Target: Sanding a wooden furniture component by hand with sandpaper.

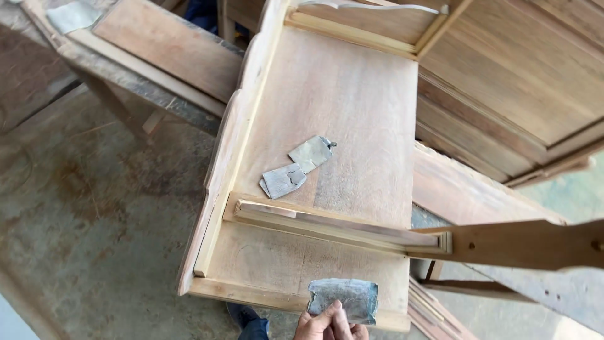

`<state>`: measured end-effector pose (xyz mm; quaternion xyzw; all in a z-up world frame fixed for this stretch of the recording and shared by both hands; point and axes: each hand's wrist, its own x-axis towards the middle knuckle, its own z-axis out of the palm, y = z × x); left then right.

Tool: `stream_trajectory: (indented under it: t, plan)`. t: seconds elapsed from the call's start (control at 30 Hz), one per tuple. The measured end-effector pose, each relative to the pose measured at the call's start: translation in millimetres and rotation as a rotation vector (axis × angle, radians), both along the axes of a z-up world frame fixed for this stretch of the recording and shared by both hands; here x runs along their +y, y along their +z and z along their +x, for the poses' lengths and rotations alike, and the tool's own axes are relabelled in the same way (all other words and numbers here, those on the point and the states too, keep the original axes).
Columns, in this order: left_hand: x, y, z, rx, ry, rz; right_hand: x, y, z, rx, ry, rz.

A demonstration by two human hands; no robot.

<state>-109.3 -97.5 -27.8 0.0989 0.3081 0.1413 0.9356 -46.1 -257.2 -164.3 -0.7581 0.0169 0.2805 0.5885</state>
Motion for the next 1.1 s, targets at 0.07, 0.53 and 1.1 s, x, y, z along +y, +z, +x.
stream_trajectory:
  t: [0.07,0.53,1.1]
  plan:
    - [28.3,52.2,-10.9,0.138,-0.121,-0.182,25.7,40.1,8.6,0.246,-0.150,0.123]
    - [305.8,70.8,10.6,0.272,-0.834,2.436,63.4,162.3,93.1,-0.229,-0.539,0.099]
    - [329.4,73.7,24.8,-0.316,-0.892,2.363,342.4,165.9,-20.8,-0.593,-0.794,-0.082]
